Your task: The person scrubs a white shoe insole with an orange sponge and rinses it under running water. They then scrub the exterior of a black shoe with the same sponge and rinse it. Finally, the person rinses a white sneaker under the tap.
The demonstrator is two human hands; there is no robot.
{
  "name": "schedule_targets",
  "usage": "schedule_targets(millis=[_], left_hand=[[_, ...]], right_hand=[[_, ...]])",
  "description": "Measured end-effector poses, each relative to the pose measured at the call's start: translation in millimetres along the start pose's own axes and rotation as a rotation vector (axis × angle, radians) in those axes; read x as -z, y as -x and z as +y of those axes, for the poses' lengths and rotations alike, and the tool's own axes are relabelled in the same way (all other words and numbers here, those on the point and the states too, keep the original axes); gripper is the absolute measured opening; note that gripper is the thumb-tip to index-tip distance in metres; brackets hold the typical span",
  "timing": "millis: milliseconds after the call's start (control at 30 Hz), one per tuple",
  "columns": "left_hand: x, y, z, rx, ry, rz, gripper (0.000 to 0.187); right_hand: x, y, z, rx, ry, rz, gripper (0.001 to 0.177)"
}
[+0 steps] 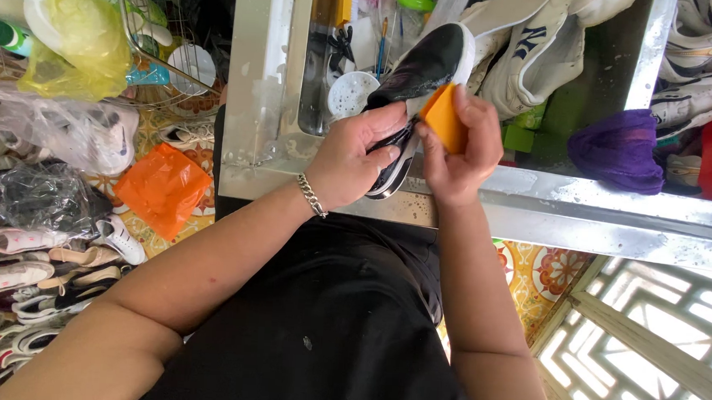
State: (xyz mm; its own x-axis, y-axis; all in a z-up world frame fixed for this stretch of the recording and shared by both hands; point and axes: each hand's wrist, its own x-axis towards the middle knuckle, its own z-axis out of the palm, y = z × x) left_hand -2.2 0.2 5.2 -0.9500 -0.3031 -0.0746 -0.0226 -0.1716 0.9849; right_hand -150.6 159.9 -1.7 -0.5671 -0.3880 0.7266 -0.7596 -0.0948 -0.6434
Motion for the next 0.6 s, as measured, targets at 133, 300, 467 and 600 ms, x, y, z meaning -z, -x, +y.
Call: schedule_targets(millis=[133,300,467,600], left_hand=[[1.5,-2.0,-9.7,0.004,-0.019,-0.009,0.073],[-3.0,-5.1,4.8,0.018,-0.021,-0.014,0.070],[2.0,-3.6,-5.5,0.013,-0.023,-0.009,0.073],[0.3,-4.3,9.2,0.017,-0.043,-0.015,0.071]], right_hand=[[-0.6,0.4,-2.6,-0.024,-0.056,-0.008,0.063],[-3.7,-1.5,-5.0,0.009,-0.087,0.003,0.060],[-2.9,-5.4,-5.0,0.019,-0.054,0.016,0.058],[-0.2,3.1,3.4,-0.005,-0.064,-0.025,0.064]])
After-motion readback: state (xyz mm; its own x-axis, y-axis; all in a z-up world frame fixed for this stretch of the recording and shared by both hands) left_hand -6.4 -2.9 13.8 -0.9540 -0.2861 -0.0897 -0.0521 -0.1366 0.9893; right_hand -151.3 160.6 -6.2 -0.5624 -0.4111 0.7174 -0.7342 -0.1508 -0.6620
